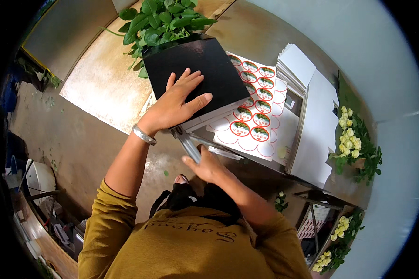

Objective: The person arranges white roses and green leaves on a white paper sheet, then places them into a black box. They use a stapler to secure the box and repeat the process with another set of flowers.

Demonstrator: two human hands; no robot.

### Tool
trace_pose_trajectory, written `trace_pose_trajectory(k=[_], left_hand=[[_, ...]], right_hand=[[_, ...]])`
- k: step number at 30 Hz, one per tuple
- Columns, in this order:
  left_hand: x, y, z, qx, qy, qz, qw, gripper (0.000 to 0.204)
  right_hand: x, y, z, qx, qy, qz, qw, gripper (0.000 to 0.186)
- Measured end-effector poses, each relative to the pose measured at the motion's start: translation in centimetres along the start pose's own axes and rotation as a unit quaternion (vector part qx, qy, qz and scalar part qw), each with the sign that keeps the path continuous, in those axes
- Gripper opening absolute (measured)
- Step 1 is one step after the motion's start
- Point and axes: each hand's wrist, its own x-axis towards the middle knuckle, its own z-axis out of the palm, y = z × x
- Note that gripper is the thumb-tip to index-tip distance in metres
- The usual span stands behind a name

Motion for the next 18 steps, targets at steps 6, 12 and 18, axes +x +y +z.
trace_pose_trajectory(k=[6, 12, 18], left_hand=[[0.5, 0.3, 0.4, 0.021, 0.002, 0.008, 1.000, 0.066], [0.3, -0.5, -0.4, -0.028, 0.003, -0.003, 1.000, 0.060], [0.5, 0.4, 0.0, -0.026, 0.018, -0.007, 0.999, 0.054]], right_hand=[[2.1, 2.6, 1.1, -0.011, 0.078, -0.082, 0.994, 0.047], [-3.0, 3.7, -3.3, -0.032, -0.006, -0.106, 0.994, 0.053], [-1.6, 12.8, -13.2, -0.087, 0.254, 0.061, 0.961, 0.066]])
